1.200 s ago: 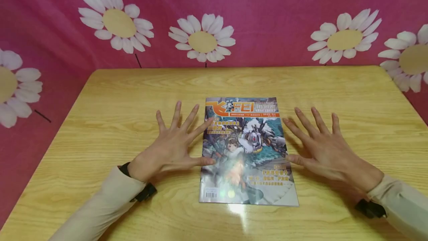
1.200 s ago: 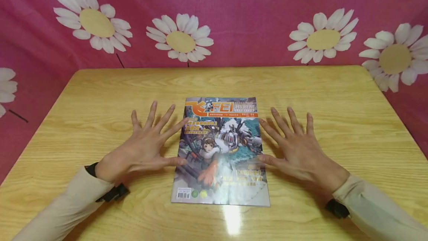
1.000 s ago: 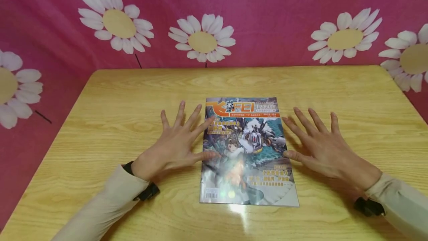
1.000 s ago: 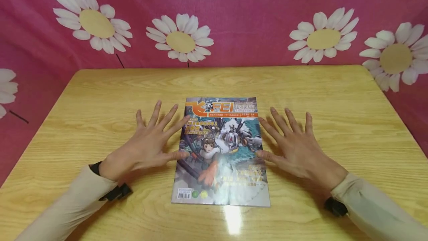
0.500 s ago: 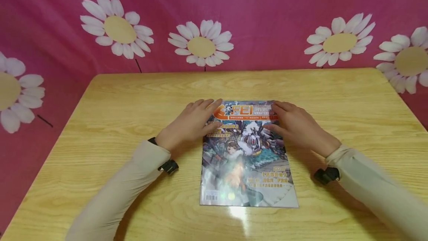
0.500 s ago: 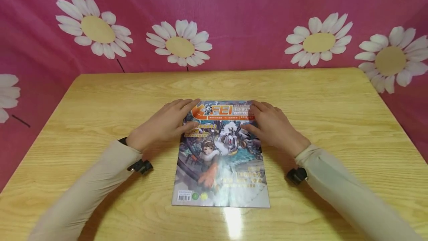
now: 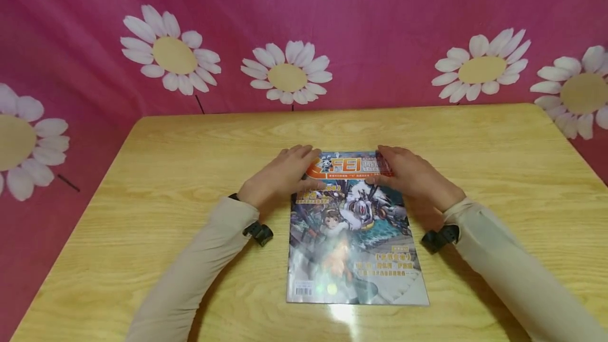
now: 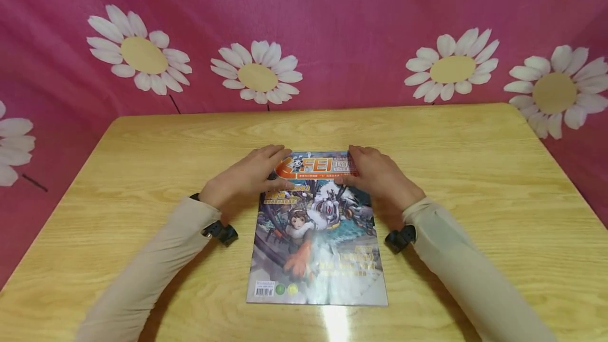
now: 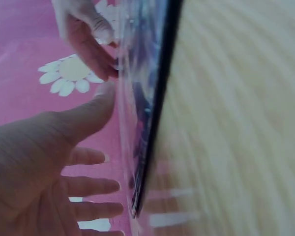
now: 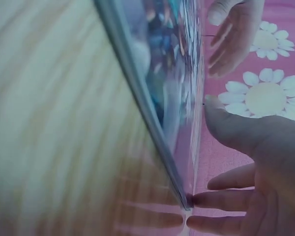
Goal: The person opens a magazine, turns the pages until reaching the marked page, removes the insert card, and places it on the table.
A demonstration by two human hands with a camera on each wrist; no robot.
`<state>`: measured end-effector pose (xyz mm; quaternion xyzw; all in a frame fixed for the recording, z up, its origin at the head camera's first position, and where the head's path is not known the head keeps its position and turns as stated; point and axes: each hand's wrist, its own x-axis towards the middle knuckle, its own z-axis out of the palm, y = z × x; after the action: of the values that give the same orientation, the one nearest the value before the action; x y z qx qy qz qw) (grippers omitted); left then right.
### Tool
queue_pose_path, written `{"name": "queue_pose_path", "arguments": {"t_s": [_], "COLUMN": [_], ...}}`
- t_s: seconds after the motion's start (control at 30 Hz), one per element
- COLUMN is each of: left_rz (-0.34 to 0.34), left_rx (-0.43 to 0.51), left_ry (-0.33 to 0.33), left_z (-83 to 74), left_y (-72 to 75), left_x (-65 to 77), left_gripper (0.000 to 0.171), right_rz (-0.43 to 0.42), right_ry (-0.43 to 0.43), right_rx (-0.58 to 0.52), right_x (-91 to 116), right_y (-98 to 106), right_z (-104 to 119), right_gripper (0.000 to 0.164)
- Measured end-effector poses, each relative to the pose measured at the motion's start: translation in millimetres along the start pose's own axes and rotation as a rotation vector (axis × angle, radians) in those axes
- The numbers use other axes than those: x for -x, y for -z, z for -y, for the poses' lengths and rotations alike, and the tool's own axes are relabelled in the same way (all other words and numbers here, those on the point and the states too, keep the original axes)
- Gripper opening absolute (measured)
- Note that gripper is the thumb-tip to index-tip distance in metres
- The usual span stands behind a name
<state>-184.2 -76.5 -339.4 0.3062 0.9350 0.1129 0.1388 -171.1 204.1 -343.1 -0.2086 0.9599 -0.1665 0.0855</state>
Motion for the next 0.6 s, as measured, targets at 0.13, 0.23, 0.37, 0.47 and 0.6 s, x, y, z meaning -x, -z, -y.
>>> {"name": "queue_pose_path", "arguments": {"t_s": [0.13, 0.23, 0.37, 0.47, 0.6], "left_rz": [0.020, 0.014, -0.015, -0.027, -0.046], "left_rx": [0.070, 0.086, 0.064, 0.061, 0.081], "left_ry": [0.014, 0.018, 0.018, 0.017, 0.030], "left_z": [1.9, 3.5, 3.7, 3.7, 4.6], "left_y": [-1.7, -2.6, -3.0, -3.7, -4.3], "left_x": [0.7, 1.5, 1.6, 0.5, -1.1], "left_gripper": [0.083, 0.081, 0.080, 0.082, 0.084], "right_rz": [0.012, 0.005, -0.025, -0.053, -0.103], "right_ry": [-0.007, -0.014, -0.008, 0.013, 0.044], "right_rx": [-0.020, -0.022, -0.012, -0.014, -0.001], "right_x": [0.5, 0.7, 0.8, 1.0, 0.0], "right_y": [1.6, 0.5, -0.6, -1.5, -2.2], "right_z": [-0.8, -1.4, -2.6, -4.2, -4.6], "right_gripper": [0.080, 0.081, 0.084, 0.080, 0.071]}}
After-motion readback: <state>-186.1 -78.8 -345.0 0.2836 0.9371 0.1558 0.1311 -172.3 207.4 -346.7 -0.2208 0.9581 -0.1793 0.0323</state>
